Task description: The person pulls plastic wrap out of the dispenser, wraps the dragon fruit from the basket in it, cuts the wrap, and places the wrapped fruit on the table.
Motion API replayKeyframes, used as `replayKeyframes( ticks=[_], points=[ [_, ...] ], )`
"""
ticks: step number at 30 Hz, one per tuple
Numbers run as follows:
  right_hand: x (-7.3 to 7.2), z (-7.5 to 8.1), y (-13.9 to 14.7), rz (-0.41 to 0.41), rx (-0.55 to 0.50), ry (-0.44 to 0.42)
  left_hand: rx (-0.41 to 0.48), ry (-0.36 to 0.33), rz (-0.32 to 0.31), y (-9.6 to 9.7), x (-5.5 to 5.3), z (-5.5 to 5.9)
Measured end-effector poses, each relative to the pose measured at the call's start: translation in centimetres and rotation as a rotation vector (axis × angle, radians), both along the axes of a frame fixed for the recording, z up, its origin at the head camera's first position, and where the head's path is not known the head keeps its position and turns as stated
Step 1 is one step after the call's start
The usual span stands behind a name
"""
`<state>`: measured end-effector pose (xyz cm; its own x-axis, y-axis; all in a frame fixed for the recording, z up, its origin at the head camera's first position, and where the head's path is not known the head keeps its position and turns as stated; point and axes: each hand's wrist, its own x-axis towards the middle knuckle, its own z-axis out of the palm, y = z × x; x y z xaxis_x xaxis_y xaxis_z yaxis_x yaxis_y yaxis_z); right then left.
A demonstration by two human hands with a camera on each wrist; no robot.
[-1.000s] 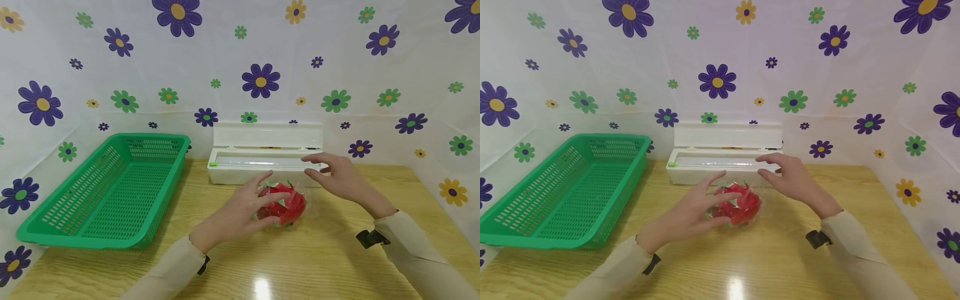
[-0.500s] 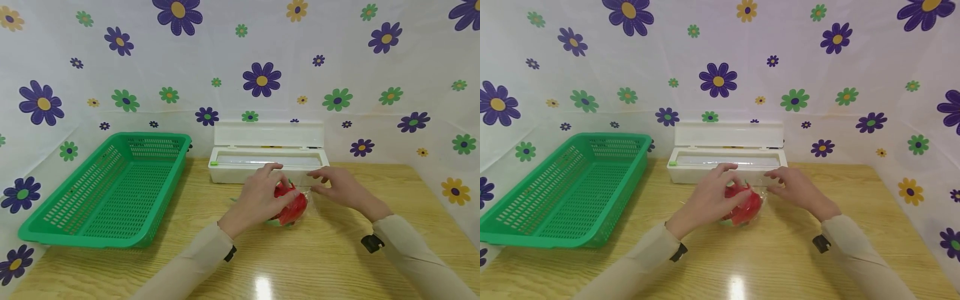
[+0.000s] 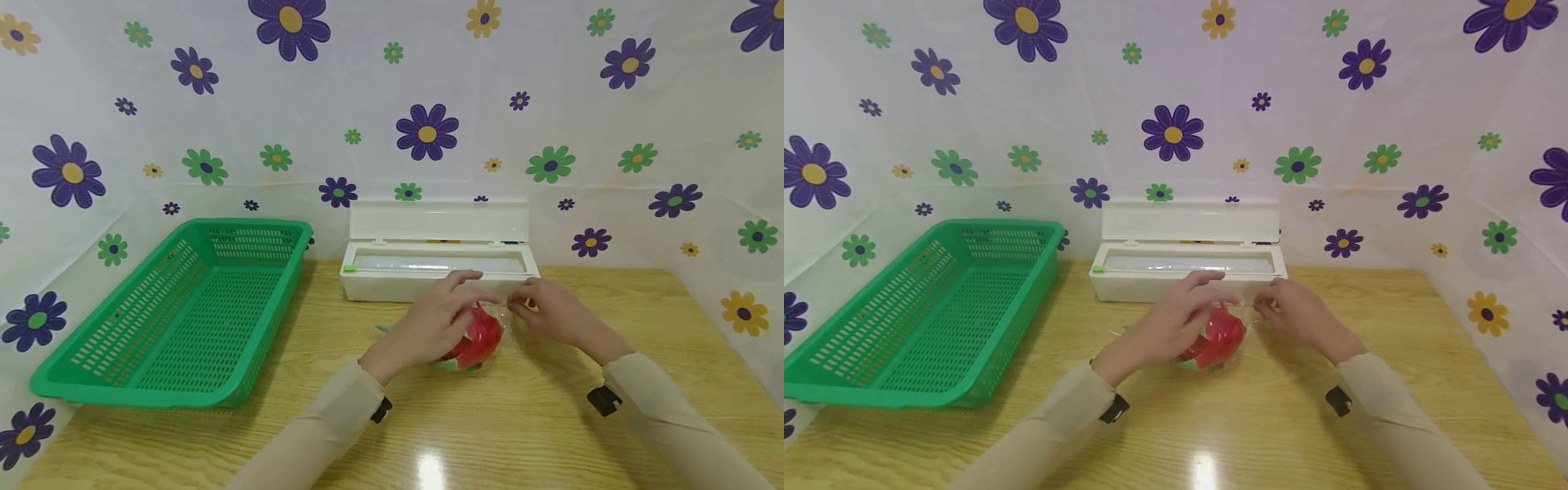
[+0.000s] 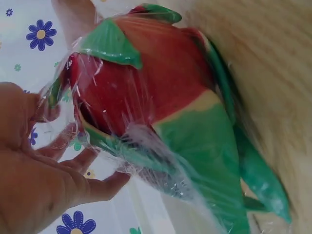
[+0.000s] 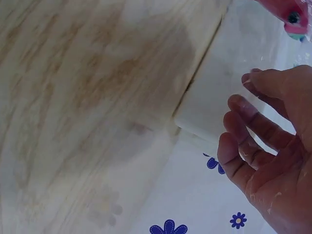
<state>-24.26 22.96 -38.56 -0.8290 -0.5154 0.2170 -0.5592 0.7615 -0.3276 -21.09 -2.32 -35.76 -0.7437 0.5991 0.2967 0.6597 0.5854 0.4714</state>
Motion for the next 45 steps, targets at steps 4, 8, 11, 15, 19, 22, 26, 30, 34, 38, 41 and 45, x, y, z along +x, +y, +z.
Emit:
replayKeyframes(
  ticks=[4, 8, 11, 15, 19, 22, 26, 30, 34, 38, 41, 45],
  points=[
    [0.0, 0.6, 0.3, -0.004, -0.103, -0.004, -0.131, -0.030, 0.006, 0.1, 0.0, -0.1],
    [0.2, 1.4, 0.1, -0.006, -0.178, -0.009, -0.237, -0.066, 0.046, -0.1, 0.0, -0.4],
    [0.5, 2.1, -0.3, -0.056, -0.200, -0.074, -0.280, -0.087, 0.039, -0.4, -0.1, -0.6],
    [1.0, 2.8, -1.0, -0.144, -0.249, -0.235, -0.310, -0.124, 0.016, -0.5, -0.2, -0.6],
    [1.7, 3.5, -2.3, -0.167, -0.285, -0.285, -0.328, -0.137, -0.017, -0.7, -0.8, -0.7],
    [2.2, 3.8, -3.3, -0.140, -0.289, -0.234, -0.291, -0.149, -0.035, -0.9, -1.5, -1.0],
    [2.8, 3.7, -3.9, -0.121, -0.351, -0.218, -0.257, -0.148, -0.043, -1.0, -2.1, -1.5],
    [3.3, 3.3, -3.9, -0.129, -0.415, -0.245, -0.258, -0.131, -0.046, -0.9, -2.3, -1.9],
    [3.6, 2.9, -3.8, -0.124, -0.403, -0.199, -0.222, -0.169, -0.039, -0.8, -2.4, -2.0],
    [3.8, 2.4, -3.6, -0.093, -0.375, -0.147, -0.221, -0.228, -0.035, -0.9, -2.8, -2.0],
    [4.1, 2.2, -3.2, -0.021, -0.380, -0.138, -0.226, -0.257, -0.058, -0.9, -3.3, -2.0],
    [4.6, 2.0, -2.5, 0.094, -0.360, -0.206, -0.146, -0.398, -0.074, -1.2, -4.0, -2.2]
  ],
)
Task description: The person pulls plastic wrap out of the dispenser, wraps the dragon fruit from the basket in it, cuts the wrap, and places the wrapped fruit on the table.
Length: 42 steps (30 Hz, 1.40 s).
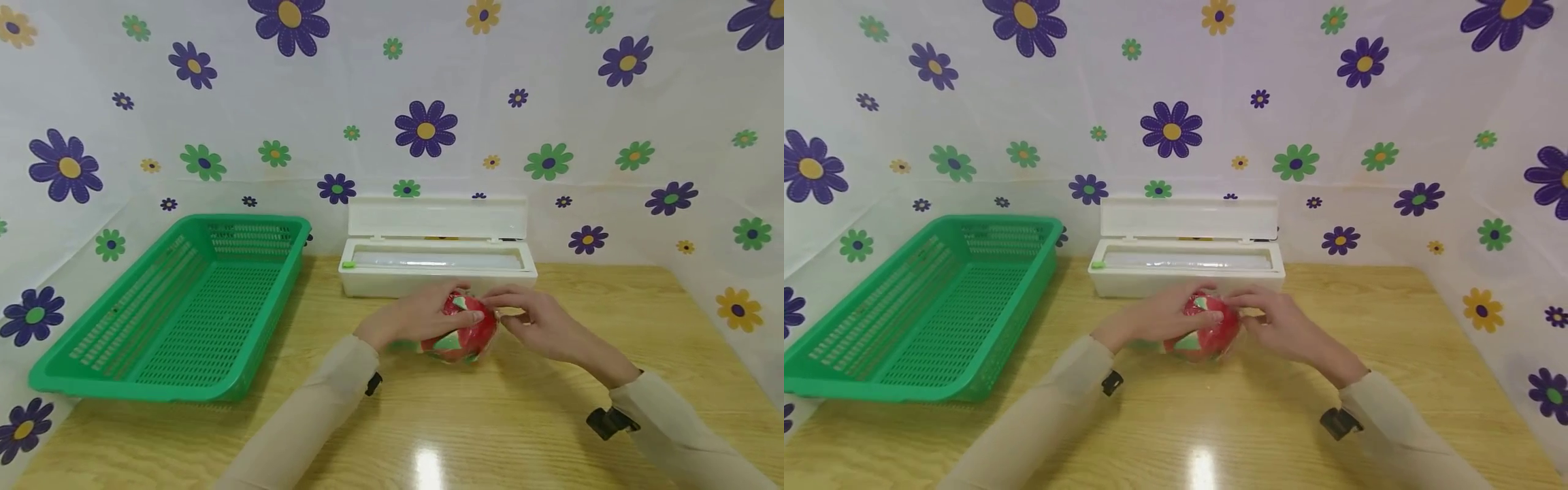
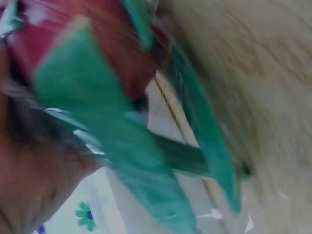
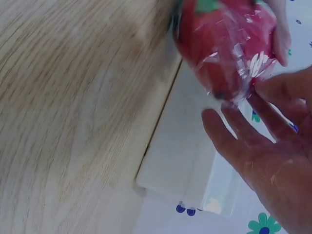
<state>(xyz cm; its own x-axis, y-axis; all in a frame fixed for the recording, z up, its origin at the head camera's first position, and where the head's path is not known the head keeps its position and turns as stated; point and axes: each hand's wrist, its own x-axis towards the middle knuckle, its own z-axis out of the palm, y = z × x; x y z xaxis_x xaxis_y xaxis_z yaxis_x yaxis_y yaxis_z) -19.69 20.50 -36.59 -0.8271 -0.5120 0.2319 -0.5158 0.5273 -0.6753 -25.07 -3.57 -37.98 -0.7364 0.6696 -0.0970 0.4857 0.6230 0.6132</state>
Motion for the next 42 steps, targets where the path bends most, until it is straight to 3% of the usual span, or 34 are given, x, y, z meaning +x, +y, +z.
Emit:
replayKeyframes(
  ticks=[3, 6, 11, 13, 18, 21, 23, 27, 30, 33, 38, 42],
  points=[
    [0.2, -0.1, 0.5, 0.074, 0.002, -0.122, 0.072, -0.145, 0.026, -0.4, -0.4, 0.0],
    [0.3, -0.4, 0.8, 0.114, -0.025, -0.245, 0.116, -0.217, 0.017, -0.6, -0.8, -0.1],
    [0.0, -1.2, 0.8, 0.104, -0.025, -0.194, 0.122, -0.292, -0.009, -0.7, -1.1, -0.1],
    [0.0, -1.5, 0.8, 0.069, -0.029, -0.191, 0.102, -0.268, 0.010, -0.8, -1.1, -0.1],
    [-0.1, -1.8, 1.1, -0.005, -0.098, -0.365, 0.070, -0.101, 0.104, -2.1, -1.1, 0.5],
    [-0.1, -1.8, 1.1, -0.020, -0.122, -0.422, 0.056, -0.048, 0.135, -3.9, -0.5, 1.3],
    [-0.1, -1.8, 1.1, -0.039, -0.132, -0.443, 0.046, -0.032, 0.122, -5.3, 0.2, 1.8],
    [-0.2, -1.9, 1.1, -0.088, -0.145, -0.482, 0.002, -0.080, 0.077, -8.1, 1.9, 2.3],
    [-0.3, -2.0, 1.2, -0.111, -0.162, -0.512, -0.018, -0.139, 0.056, -9.9, 2.6, 1.9],
    [-0.5, -2.1, 1.3, -0.118, -0.171, -0.534, -0.006, -0.149, 0.038, -11.3, 2.8, 1.2],
    [-0.5, -1.8, 1.0, -0.108, -0.231, -0.598, 0.005, -0.043, -0.001, -12.3, 2.7, 0.5],
    [-0.3, -1.8, 0.7, -0.116, -0.293, -0.655, -0.011, 0.051, 0.023, -12.3, 2.8, -0.1]
  ],
)
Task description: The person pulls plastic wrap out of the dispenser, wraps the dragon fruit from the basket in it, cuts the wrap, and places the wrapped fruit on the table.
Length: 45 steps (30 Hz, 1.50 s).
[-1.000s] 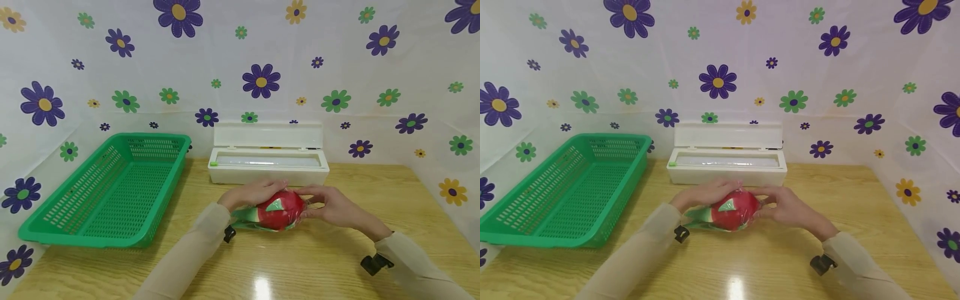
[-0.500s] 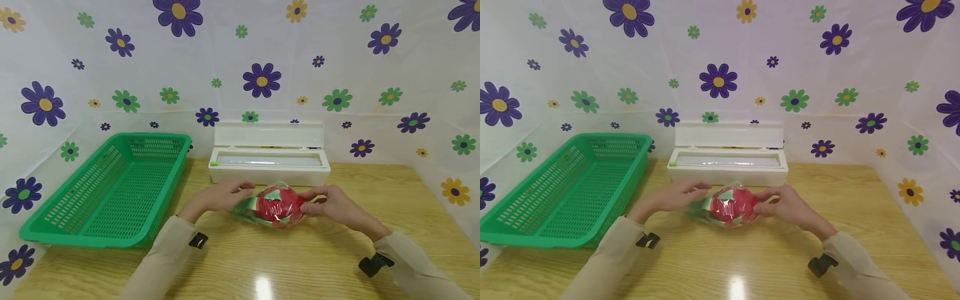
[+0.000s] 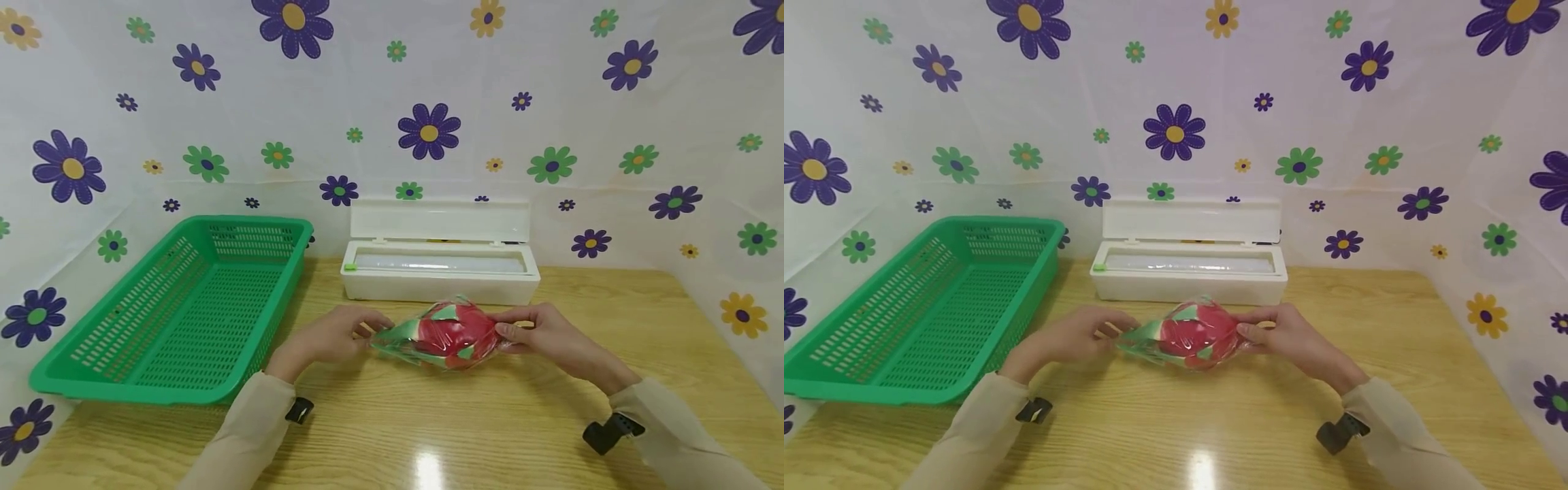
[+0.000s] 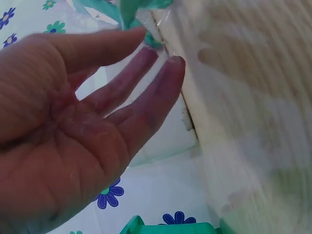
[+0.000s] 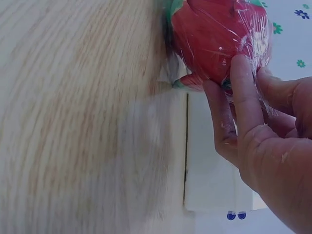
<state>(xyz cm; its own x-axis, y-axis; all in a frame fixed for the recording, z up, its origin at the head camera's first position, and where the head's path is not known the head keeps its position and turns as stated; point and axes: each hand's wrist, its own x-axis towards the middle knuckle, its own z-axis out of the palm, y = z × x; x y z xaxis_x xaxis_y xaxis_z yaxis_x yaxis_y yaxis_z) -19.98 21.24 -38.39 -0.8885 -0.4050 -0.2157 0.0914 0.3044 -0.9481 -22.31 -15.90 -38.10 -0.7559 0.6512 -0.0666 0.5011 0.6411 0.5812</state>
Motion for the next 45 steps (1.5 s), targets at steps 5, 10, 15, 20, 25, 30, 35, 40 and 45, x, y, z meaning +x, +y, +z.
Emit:
replayKeyframes(
  ticks=[5, 10, 15, 20, 25, 30, 35, 40, 45],
  points=[
    [0.3, -0.4, -0.3, -0.080, -0.041, -0.049, -0.023, 0.064, 0.076, 0.5, 0.1, -0.6],
    [0.4, -0.5, -0.7, -0.173, -0.061, -0.047, 0.001, 0.074, 0.108, 1.2, 0.3, -0.8],
    [0.5, -0.1, -1.1, -0.223, -0.082, -0.031, 0.051, -0.016, 0.104, 2.0, 0.9, 0.0],
    [0.5, 0.2, -0.3, -0.141, -0.118, -0.066, 0.032, 0.016, 0.052, 2.8, 1.4, 0.3],
    [0.6, -0.1, 0.6, -0.043, -0.072, -0.031, 0.035, 0.100, 0.055, 3.2, 1.6, -0.3],
    [0.7, -0.5, -0.2, -0.136, -0.099, -0.055, 0.053, 0.196, 0.040, 3.5, 1.7, -0.8],
    [0.8, -0.3, -0.9, -0.241, -0.082, -0.019, 0.048, 0.239, 0.039, 3.5, 1.6, -1.1],
    [1.6, 0.3, -1.6, -0.268, -0.014, 0.078, 0.034, 0.233, 0.046, 3.5, 1.6, -1.1],
    [2.5, 1.0, -2.2, -0.236, 0.055, 0.135, 0.006, 0.215, 0.064, 3.6, 1.7, -1.0]
  ],
)
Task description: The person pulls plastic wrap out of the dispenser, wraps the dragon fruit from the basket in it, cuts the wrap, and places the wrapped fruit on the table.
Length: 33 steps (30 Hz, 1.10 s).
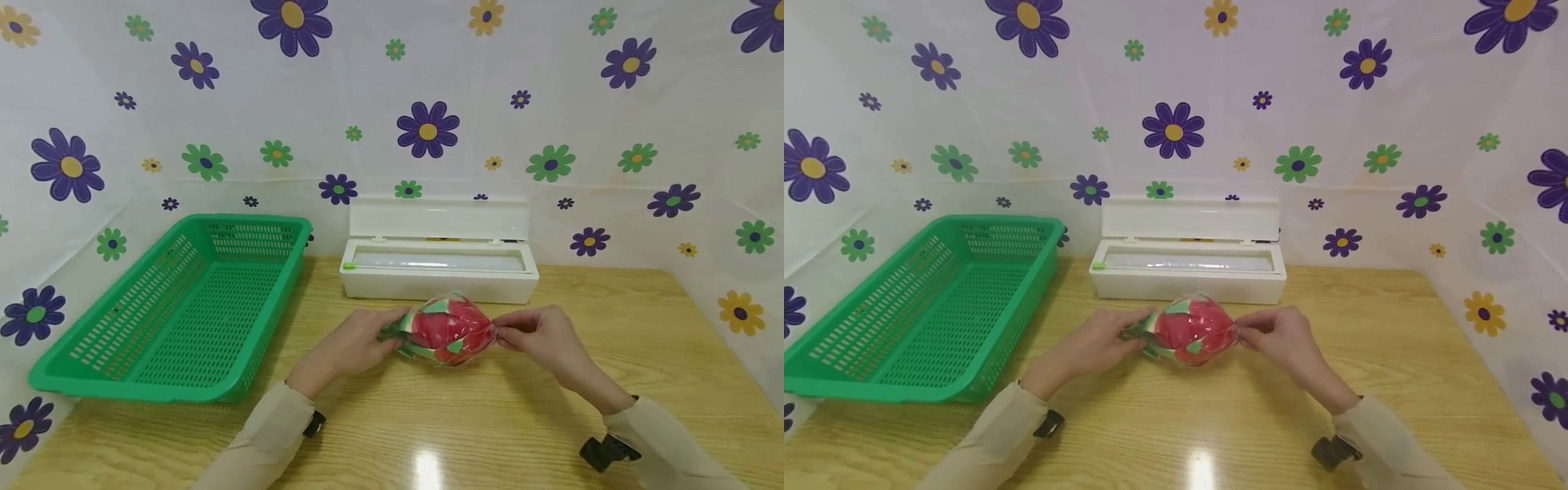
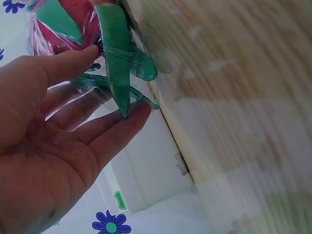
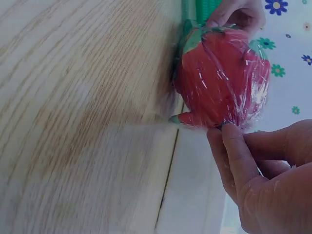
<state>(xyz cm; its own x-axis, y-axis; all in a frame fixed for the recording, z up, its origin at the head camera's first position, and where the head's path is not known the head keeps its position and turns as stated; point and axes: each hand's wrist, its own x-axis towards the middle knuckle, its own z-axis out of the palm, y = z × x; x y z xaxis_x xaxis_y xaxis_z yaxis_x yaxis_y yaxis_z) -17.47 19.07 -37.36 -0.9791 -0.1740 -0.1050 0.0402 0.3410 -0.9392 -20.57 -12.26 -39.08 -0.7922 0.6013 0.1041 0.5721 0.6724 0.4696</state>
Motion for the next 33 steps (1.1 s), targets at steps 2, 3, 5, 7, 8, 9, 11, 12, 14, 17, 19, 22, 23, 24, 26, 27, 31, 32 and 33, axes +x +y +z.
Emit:
replayKeyframes(
  ticks=[2, 3, 5, 7, 8, 9, 11, 12, 14, 17, 19, 22, 23, 24, 26, 27, 31, 32, 33],
  points=[
    [0.3, 0.2, 0.0, 0.012, 0.008, -0.012, -0.007, -0.003, 0.004, 0.0, 0.1, 0.0],
    [0.4, 0.3, -0.1, 0.018, 0.013, -0.021, -0.008, -0.001, 0.004, 0.0, 0.1, 0.1],
    [0.6, 0.6, -0.1, 0.034, 0.029, -0.031, -0.011, 0.007, 0.004, 0.1, 0.2, 0.1],
    [0.8, 0.7, -0.2, 0.056, 0.054, -0.021, -0.013, 0.012, 0.006, 0.2, 0.2, 0.2],
    [0.9, 0.7, -0.2, 0.066, 0.070, -0.011, -0.013, 0.017, 0.007, 0.3, 0.2, 0.2],
    [1.0, 0.7, -0.3, 0.073, 0.089, 0.001, -0.012, 0.027, 0.008, 0.3, 0.3, 0.1],
    [1.1, 0.6, -0.4, 0.086, 0.114, 0.024, -0.007, 0.036, 0.015, 0.4, 0.3, 0.1],
    [1.2, 0.6, -0.4, 0.087, 0.122, 0.032, -0.002, 0.039, 0.018, 0.5, 0.3, 0.0],
    [1.2, 0.7, -0.5, 0.089, 0.148, 0.049, 0.008, 0.047, 0.027, 0.6, 0.3, 0.0],
    [1.2, 0.9, -0.6, 0.064, 0.209, 0.075, 0.029, 0.048, 0.041, 0.8, 0.1, -0.1],
    [1.0, 1.0, -0.6, 0.036, 0.248, 0.085, 0.036, 0.051, 0.052, 1.1, -0.1, -0.2],
    [0.7, 0.9, -0.5, -0.004, 0.271, 0.082, 0.052, 0.051, 0.069, 1.5, -0.4, -0.2],
    [0.6, 0.8, -0.5, -0.009, 0.267, 0.083, 0.056, 0.047, 0.078, 1.6, -0.5, -0.2],
    [0.5, 0.7, -0.5, -0.018, 0.265, 0.079, 0.063, 0.044, 0.085, 1.7, -0.6, -0.2],
    [0.3, 0.6, -0.4, -0.024, 0.262, 0.086, 0.082, 0.039, 0.098, 1.9, -0.8, -0.2],
    [0.2, 0.5, -0.3, -0.027, 0.263, 0.091, 0.089, 0.036, 0.105, 1.9, -0.8, -0.2],
    [0.0, 0.3, -0.2, -0.038, 0.270, 0.099, 0.111, 0.012, 0.125, 2.0, -1.0, -0.3],
    [0.0, 0.2, -0.2, -0.041, 0.271, 0.100, 0.109, 0.004, 0.127, 2.0, -1.0, -0.3],
    [0.0, 0.2, -0.2, -0.042, 0.270, 0.099, 0.103, -0.002, 0.128, 2.1, -1.0, -0.3]
  ],
)
